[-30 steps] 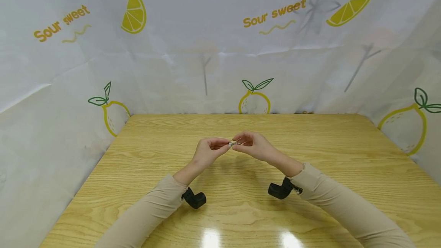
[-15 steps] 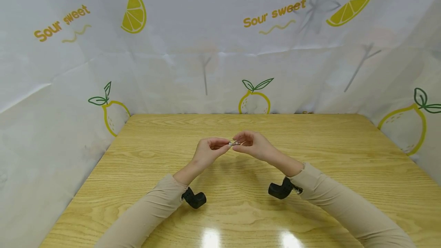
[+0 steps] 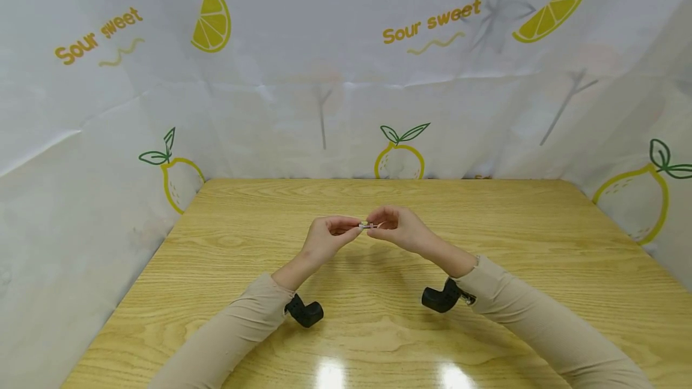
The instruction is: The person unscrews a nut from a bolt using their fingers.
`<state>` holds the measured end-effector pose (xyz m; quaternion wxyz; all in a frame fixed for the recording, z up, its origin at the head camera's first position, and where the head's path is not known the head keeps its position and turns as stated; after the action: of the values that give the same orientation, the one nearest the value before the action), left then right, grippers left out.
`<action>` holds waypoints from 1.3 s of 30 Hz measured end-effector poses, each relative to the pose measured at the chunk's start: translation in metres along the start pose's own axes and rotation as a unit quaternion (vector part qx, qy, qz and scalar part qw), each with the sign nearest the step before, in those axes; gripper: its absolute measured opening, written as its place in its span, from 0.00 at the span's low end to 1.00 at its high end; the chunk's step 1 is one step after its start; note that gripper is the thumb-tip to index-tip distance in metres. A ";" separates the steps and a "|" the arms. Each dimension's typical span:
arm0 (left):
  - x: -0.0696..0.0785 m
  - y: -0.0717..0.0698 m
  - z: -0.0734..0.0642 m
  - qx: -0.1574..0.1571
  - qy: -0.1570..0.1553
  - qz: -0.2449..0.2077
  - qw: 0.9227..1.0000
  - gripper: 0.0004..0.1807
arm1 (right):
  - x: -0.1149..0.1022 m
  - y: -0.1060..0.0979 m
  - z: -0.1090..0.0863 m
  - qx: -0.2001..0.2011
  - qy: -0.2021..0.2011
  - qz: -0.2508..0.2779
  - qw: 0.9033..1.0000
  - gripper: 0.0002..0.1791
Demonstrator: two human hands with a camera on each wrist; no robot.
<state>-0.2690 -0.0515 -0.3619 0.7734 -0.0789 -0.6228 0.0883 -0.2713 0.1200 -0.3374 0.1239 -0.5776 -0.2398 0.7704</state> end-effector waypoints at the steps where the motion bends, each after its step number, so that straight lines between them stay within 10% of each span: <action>1: 0.000 0.000 0.000 0.000 -0.003 -0.001 1.000 0.12 | 0.000 0.000 0.000 0.001 0.000 -0.001 1.000 0.16; 39: 0.000 0.000 0.000 -0.001 -0.002 -0.002 1.000 0.12 | 0.004 0.003 0.000 -0.021 0.018 0.002 1.000 0.19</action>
<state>-0.2689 -0.0513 -0.3624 0.7720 -0.0780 -0.6248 0.0863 -0.2725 0.1197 -0.3423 0.1144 -0.5946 -0.2519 0.7550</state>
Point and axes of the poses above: each hand's wrist, its own z-axis towards the middle knuckle, its own y-axis out of the palm, x = y × z, the point moved 4 cm from there along z, towards the middle knuckle, and after that the axes turned 15 degrees about x, right-handed, at the moved point
